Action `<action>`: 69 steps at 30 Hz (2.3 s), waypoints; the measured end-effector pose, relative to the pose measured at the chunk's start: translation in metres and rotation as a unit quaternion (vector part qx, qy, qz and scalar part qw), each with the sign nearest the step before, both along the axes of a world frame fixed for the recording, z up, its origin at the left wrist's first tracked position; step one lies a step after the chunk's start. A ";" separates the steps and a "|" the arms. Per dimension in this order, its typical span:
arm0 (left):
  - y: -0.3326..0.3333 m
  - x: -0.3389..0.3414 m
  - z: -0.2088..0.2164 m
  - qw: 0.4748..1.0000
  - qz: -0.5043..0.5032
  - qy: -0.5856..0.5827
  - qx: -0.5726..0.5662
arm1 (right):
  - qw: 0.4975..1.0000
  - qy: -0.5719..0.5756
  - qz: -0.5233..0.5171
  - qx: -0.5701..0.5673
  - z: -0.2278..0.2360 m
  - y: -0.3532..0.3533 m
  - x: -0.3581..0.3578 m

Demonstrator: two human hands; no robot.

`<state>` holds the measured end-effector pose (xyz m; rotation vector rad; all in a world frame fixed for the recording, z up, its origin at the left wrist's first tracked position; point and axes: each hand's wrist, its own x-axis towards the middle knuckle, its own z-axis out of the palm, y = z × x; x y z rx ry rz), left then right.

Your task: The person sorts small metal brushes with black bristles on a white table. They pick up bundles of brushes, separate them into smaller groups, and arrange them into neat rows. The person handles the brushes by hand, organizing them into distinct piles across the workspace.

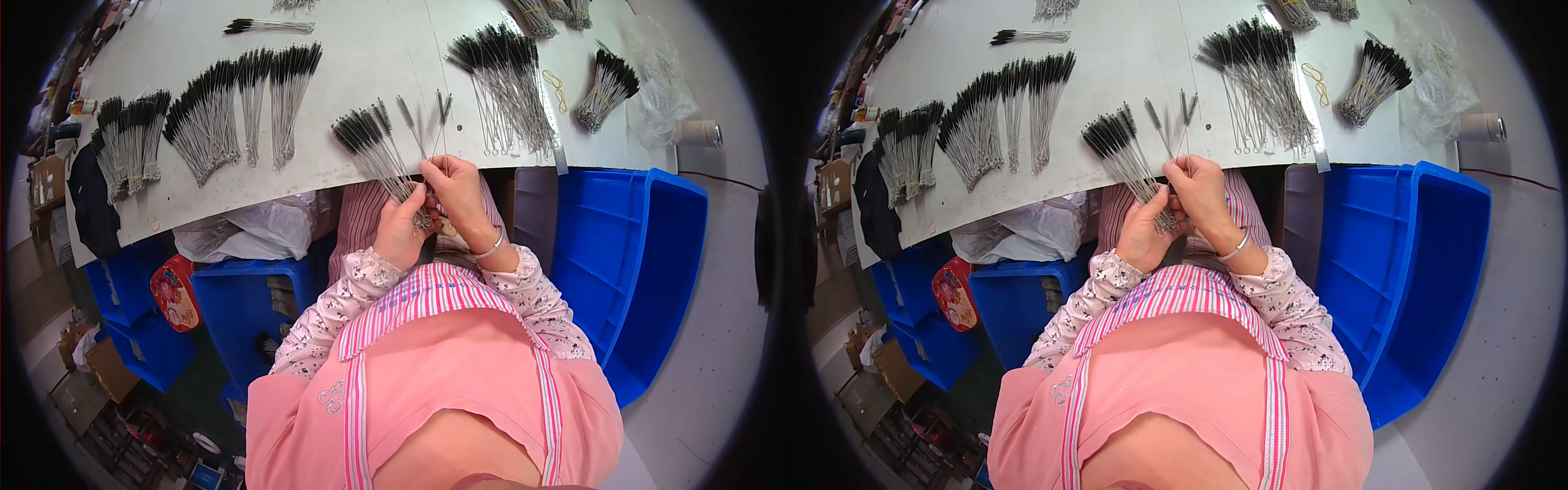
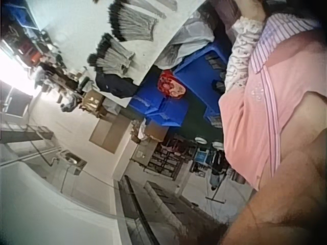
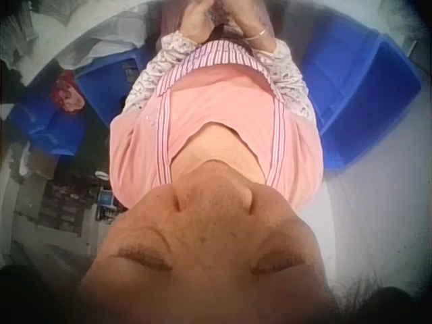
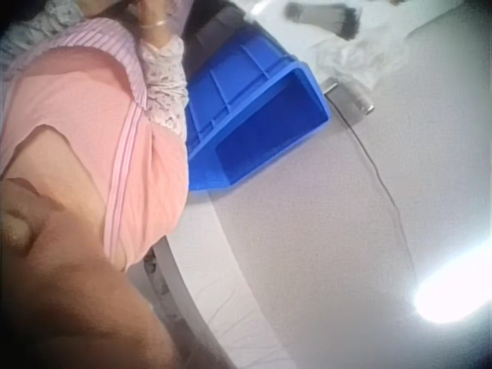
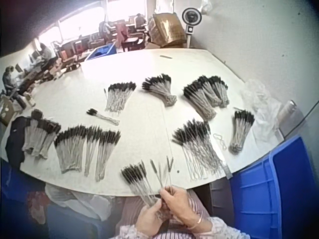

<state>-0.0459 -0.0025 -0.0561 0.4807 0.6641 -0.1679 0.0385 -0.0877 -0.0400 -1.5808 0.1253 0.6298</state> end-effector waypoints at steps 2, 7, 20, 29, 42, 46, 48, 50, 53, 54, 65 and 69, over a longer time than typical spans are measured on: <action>0.001 -0.001 0.003 1.000 0.004 0.007 0.006 | 0.998 -0.066 0.002 -0.013 -0.005 0.002 0.009; 0.003 -0.004 0.006 0.997 -0.011 0.039 0.069 | 0.987 -0.138 0.011 -0.085 -0.008 -0.008 0.052; 0.005 -0.006 0.012 0.997 0.003 0.064 0.038 | 0.873 -0.386 -0.012 -0.298 0.019 -0.033 0.104; 0.007 -0.010 0.021 0.994 0.021 0.069 0.079 | 0.881 -0.330 0.155 -0.303 0.008 -0.015 0.025; 0.016 -0.020 0.024 0.997 0.002 0.080 -0.015 | 0.853 -0.359 0.107 -0.363 0.003 0.018 0.057; 0.018 -0.022 0.019 0.997 -0.001 0.068 -0.030 | 0.839 -0.352 0.040 -0.412 0.001 -0.006 0.069; 0.019 -0.022 0.016 0.997 -0.002 0.066 -0.038 | 0.841 -0.338 0.053 -0.419 -0.004 -0.015 0.073; 0.019 -0.022 0.016 0.997 0.001 0.070 -0.040 | 0.848 -0.330 0.044 -0.412 -0.001 -0.018 0.074; 0.016 -0.022 0.015 0.998 -0.004 0.055 -0.010 | 0.883 -0.319 0.030 -0.344 -0.001 -0.020 0.071; 0.016 -0.022 0.014 0.999 -0.001 0.049 -0.015 | 0.909 -0.292 0.039 -0.295 0.002 -0.018 0.064; 0.017 -0.023 0.012 0.999 0.003 0.026 -0.039 | 0.996 -0.013 0.089 -0.008 -0.010 0.005 0.005; 0.015 -0.021 0.022 0.996 -0.008 0.076 0.035 | 0.992 -0.128 0.003 0.003 -0.006 0.003 0.019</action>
